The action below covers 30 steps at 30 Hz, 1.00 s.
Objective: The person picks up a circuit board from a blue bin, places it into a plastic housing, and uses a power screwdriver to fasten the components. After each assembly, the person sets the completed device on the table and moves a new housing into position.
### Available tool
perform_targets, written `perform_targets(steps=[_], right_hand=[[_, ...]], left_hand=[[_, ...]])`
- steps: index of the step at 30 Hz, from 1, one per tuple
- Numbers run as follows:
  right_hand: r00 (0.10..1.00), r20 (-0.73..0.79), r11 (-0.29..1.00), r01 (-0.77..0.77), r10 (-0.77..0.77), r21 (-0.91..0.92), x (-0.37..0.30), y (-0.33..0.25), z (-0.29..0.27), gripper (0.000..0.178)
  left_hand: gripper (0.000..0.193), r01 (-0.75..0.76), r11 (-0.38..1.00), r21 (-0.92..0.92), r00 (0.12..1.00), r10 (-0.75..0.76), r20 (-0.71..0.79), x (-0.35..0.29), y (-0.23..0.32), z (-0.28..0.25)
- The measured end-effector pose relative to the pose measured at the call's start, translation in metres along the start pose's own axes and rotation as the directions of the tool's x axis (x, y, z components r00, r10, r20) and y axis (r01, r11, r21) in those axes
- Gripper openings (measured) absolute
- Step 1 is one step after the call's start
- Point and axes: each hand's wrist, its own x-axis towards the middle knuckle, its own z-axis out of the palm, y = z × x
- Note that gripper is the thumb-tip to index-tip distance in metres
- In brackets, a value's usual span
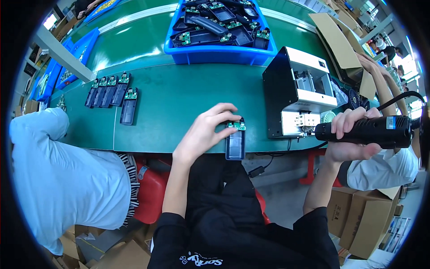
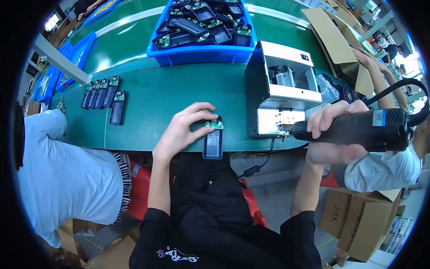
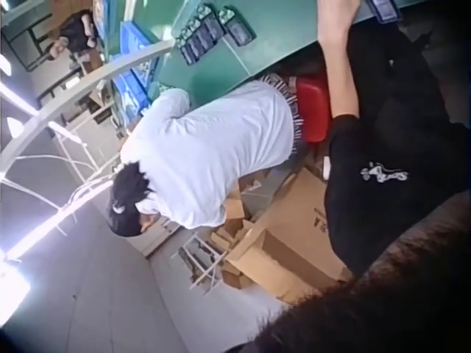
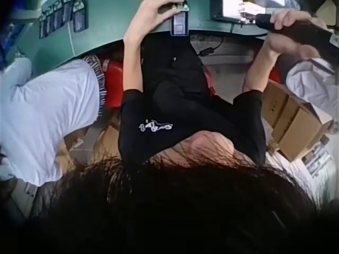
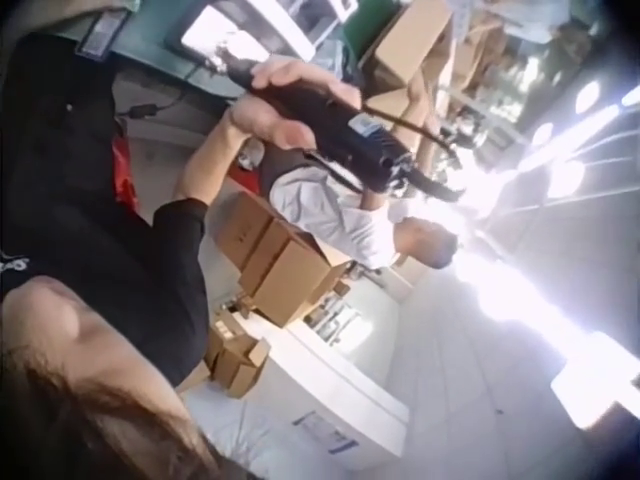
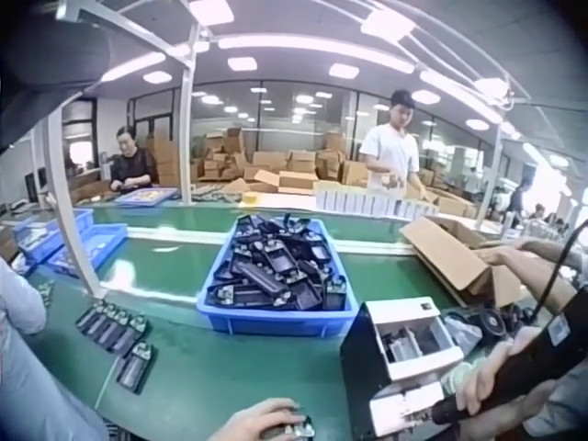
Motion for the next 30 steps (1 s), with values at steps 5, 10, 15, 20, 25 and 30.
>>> perform_targets(steps=[5, 10, 15, 20, 25, 30], right_hand=[[1.0, -0.014, 0.999, -0.018, 0.017, -0.049, -0.003, 0.008, 0.004, 0.074], [0.997, 0.017, 0.997, -0.075, 0.075, 0.01, -0.007, 0.004, -0.001, 0.073], [0.995, 0.079, 0.983, -0.078, 0.065, 0.167, -0.023, -0.002, 0.004, 0.074], [0.994, 0.105, 0.967, -0.04, 0.014, 0.251, -0.037, 0.007, 0.054, 0.075], [0.959, 0.279, 0.973, -0.106, 0.045, 0.206, -0.046, 0.028, 0.073, 0.078], [0.936, 0.344, 0.967, -0.151, 0.072, 0.208, -0.054, 0.039, 0.077, 0.078]], left_hand=[[0.028, 0.038, 0.998, -0.042, 0.998, -0.036, 0.043, 0.002, 0.001, 0.016], [0.028, 0.004, 0.999, -0.049, 1.0, -0.003, 0.006, 0.003, 0.002, 0.022], [0.026, -0.025, 0.988, -0.155, 0.998, 0.035, 0.059, 0.005, -0.006, 0.028], [0.024, 0.001, 0.989, -0.146, 0.998, 0.009, 0.065, 0.003, -0.001, 0.028], [0.024, -0.013, 0.988, -0.154, 0.999, 0.019, 0.037, 0.001, -0.001, 0.03], [0.025, -0.003, 0.984, -0.179, 0.999, 0.011, 0.046, -0.001, -0.002, 0.03]])
